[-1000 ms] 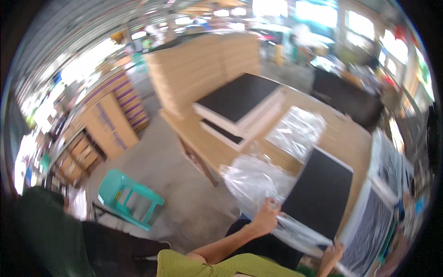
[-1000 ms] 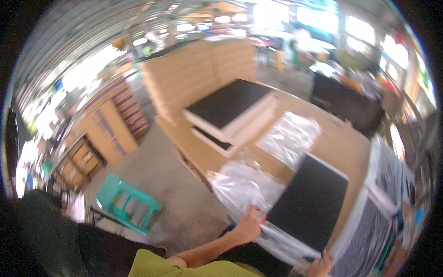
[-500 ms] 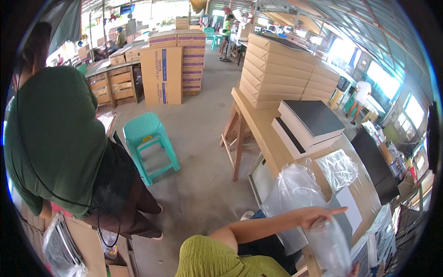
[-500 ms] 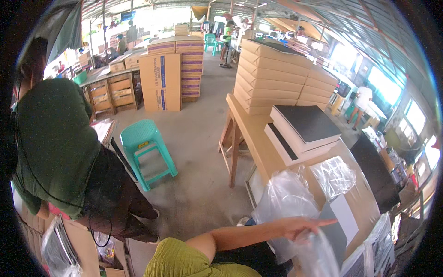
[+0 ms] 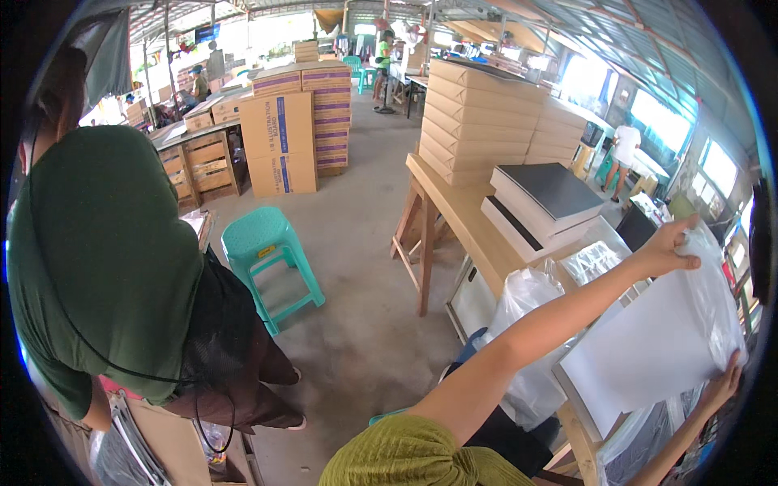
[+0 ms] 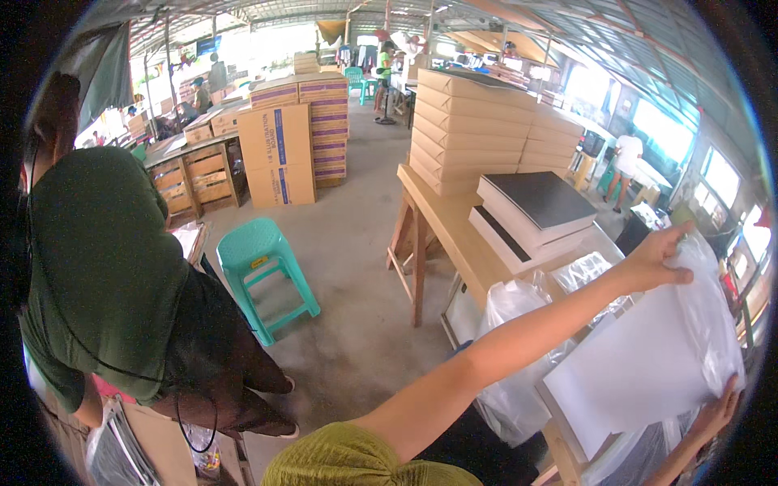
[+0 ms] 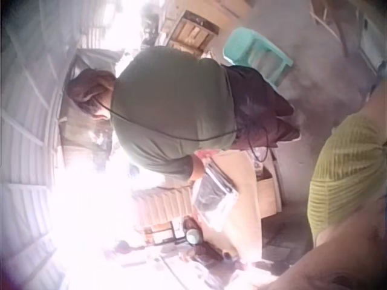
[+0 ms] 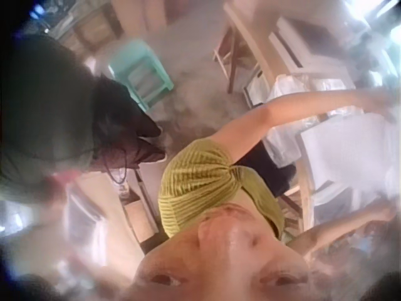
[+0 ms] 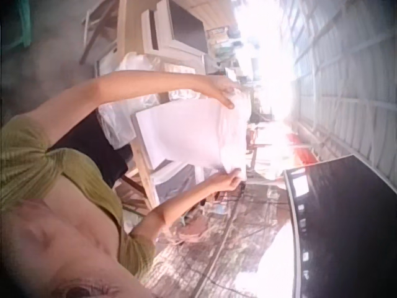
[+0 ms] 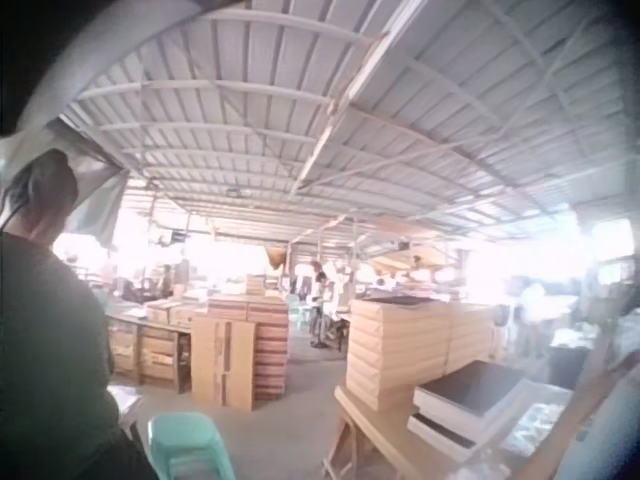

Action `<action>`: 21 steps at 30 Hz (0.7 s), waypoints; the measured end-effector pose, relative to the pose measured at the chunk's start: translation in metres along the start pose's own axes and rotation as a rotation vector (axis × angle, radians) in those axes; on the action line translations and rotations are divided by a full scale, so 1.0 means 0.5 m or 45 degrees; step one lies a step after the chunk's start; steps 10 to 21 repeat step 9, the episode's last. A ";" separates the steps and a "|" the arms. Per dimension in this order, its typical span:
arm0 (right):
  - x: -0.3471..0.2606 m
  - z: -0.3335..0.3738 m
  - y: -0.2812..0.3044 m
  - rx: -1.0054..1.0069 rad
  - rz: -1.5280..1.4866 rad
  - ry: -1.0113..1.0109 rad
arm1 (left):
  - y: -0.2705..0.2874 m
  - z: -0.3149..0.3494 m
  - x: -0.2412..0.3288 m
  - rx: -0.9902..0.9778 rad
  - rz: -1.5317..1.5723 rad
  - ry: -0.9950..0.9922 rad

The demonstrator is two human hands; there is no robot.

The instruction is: The person wraps individual black panels in clear plastic bags by hand at a workstation.

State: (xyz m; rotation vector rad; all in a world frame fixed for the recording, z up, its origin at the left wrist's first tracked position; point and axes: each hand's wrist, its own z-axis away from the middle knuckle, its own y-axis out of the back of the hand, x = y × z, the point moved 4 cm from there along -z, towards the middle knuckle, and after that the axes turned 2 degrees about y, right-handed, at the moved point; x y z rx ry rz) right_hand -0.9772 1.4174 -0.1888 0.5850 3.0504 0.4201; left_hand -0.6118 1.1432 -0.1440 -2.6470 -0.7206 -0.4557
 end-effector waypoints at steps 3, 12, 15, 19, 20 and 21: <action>-0.076 0.003 -0.077 -0.118 -0.819 -0.672 | 0.060 -0.010 -0.036 0.116 -0.675 -0.239; 0.019 0.208 -0.093 0.063 -1.238 -1.102 | 0.081 0.124 -0.213 -0.240 -0.598 0.347; 0.019 0.208 -0.093 0.063 -1.238 -1.102 | 0.081 0.124 -0.213 -0.240 -0.598 0.347; 0.019 0.208 -0.093 0.063 -1.238 -1.102 | 0.081 0.124 -0.213 -0.240 -0.598 0.347; 0.019 0.208 -0.093 0.063 -1.238 -1.102 | 0.081 0.124 -0.213 -0.240 -0.598 0.347; 0.019 0.208 -0.093 0.063 -1.238 -1.102 | 0.081 0.124 -0.213 -0.240 -0.598 0.347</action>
